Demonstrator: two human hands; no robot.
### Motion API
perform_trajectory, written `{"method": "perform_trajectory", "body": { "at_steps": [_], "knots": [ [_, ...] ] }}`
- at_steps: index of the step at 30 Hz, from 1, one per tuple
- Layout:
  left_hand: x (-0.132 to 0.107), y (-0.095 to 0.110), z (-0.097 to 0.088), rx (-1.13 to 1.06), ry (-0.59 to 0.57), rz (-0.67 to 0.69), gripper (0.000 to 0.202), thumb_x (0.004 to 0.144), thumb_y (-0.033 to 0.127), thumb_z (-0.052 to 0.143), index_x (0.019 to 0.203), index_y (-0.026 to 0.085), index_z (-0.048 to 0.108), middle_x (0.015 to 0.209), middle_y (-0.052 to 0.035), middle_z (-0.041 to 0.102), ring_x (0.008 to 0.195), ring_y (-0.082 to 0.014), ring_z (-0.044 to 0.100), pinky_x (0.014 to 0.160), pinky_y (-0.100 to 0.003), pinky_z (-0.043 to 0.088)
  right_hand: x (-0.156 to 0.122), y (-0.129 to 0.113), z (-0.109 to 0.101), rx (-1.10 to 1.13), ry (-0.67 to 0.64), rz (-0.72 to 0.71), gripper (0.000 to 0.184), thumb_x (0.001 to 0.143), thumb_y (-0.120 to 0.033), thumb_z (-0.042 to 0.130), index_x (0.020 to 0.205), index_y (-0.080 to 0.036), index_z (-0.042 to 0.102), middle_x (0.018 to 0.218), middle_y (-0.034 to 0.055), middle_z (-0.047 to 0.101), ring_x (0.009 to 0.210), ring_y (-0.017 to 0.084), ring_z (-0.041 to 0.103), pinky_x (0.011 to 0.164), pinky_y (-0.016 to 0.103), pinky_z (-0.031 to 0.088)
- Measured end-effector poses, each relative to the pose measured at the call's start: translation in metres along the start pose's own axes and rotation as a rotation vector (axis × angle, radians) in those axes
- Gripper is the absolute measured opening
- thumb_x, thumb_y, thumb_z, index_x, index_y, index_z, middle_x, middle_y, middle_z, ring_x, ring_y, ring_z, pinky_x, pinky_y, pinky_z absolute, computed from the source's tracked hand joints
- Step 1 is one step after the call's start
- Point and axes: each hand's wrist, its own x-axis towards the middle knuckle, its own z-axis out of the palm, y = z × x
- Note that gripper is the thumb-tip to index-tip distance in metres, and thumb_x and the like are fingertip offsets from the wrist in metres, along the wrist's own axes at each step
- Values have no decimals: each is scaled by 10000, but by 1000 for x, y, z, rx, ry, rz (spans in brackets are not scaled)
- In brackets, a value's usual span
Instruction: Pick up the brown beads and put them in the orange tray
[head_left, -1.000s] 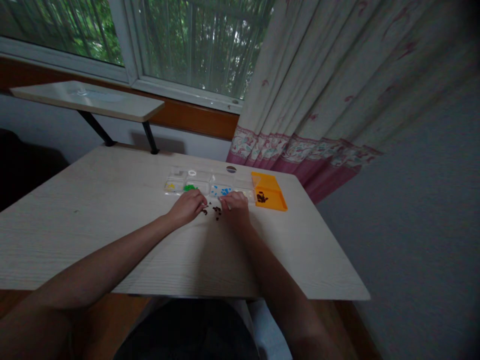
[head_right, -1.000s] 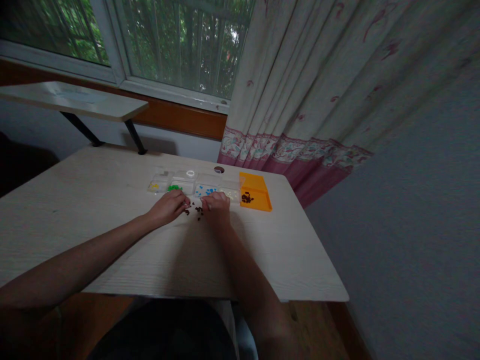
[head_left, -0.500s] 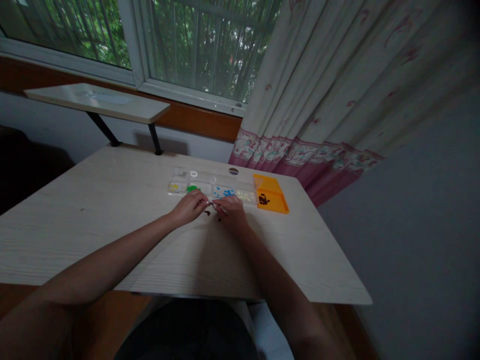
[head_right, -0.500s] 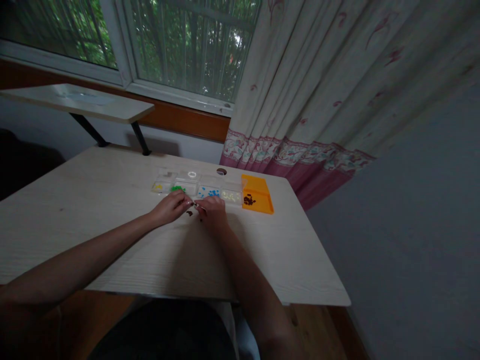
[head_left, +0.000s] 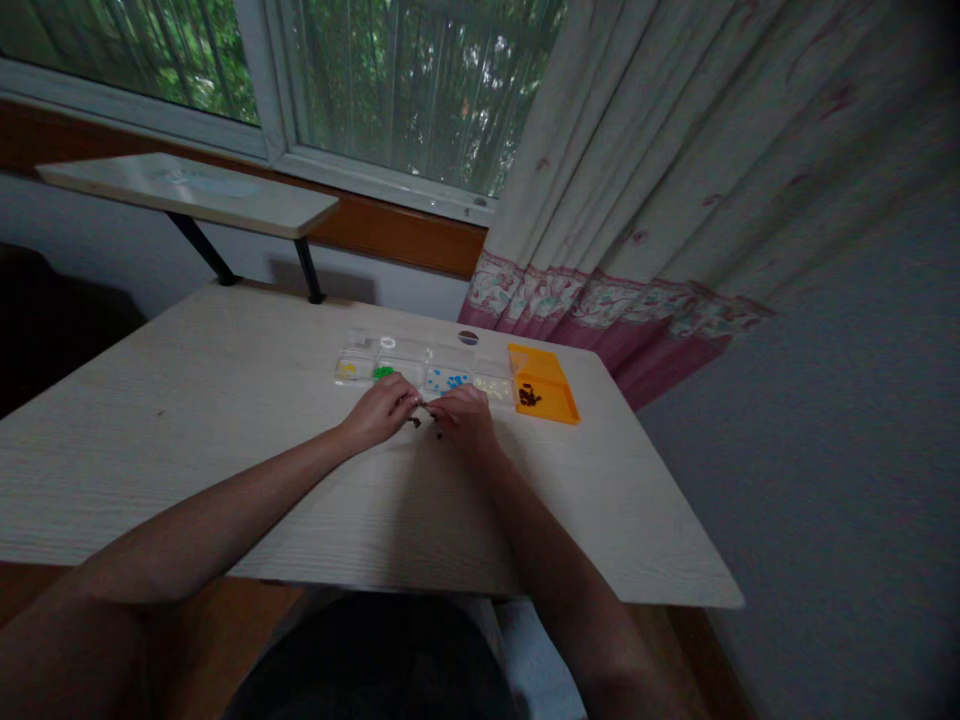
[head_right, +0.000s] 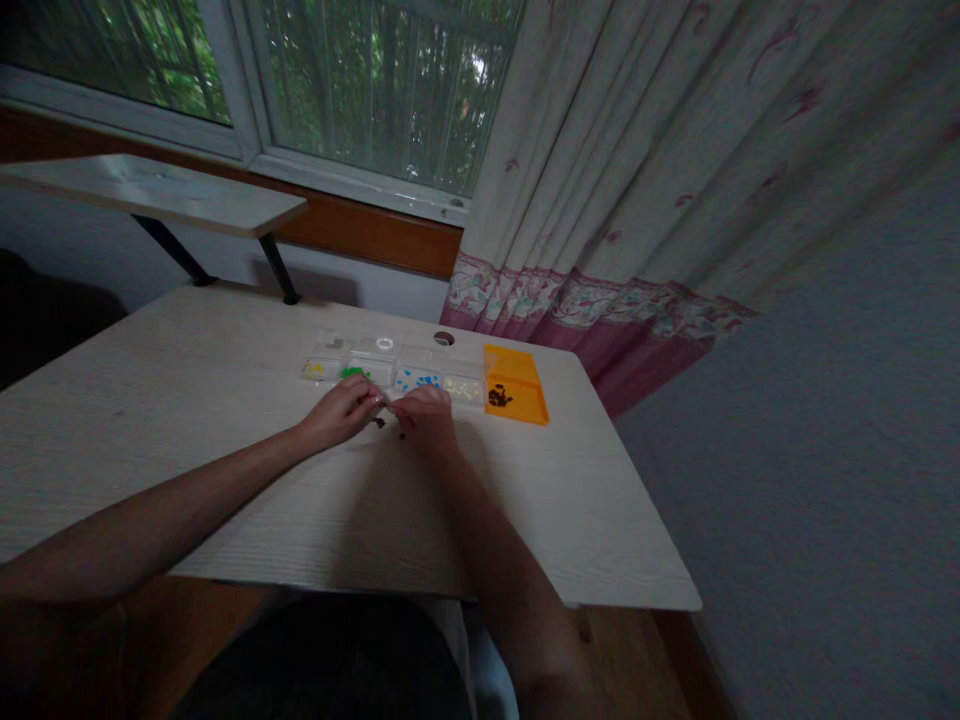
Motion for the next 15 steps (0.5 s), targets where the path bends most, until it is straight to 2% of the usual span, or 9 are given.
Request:
{"method": "perform_trajectory", "body": {
  "at_steps": [4,8,11,15],
  "knots": [
    [-1,-2,-1,9,32,-21,271,972,314,426,905,175,649,858,-62,578,879,-201,537,796,-332,442,-1,5,0,3,40,-10,161,926,-314,610,886,-246,751,875,9,726,909,184,568,871,330,341],
    [-2,-4,-2,30,54,-37,252,959,322,449,893,169,639,838,-56,558,840,-194,529,770,-328,440,-1,18,-10,-48,150,94,174,926,-305,604,870,-248,758,868,21,729,909,193,566,871,340,338],
    [-3,-4,-3,20,47,-44,259,956,322,450,913,170,655,851,-59,560,852,-195,533,772,-328,446,-4,38,-29,-130,235,268,211,931,-297,570,889,-227,764,889,46,725,914,204,553,872,349,336],
    [-4,-3,-4,14,20,-42,277,956,327,447,951,170,676,883,-69,575,883,-202,540,789,-337,453,-16,69,-59,-309,323,604,274,915,-307,518,949,-198,767,994,92,708,991,253,508,882,389,317]
  ]
}}
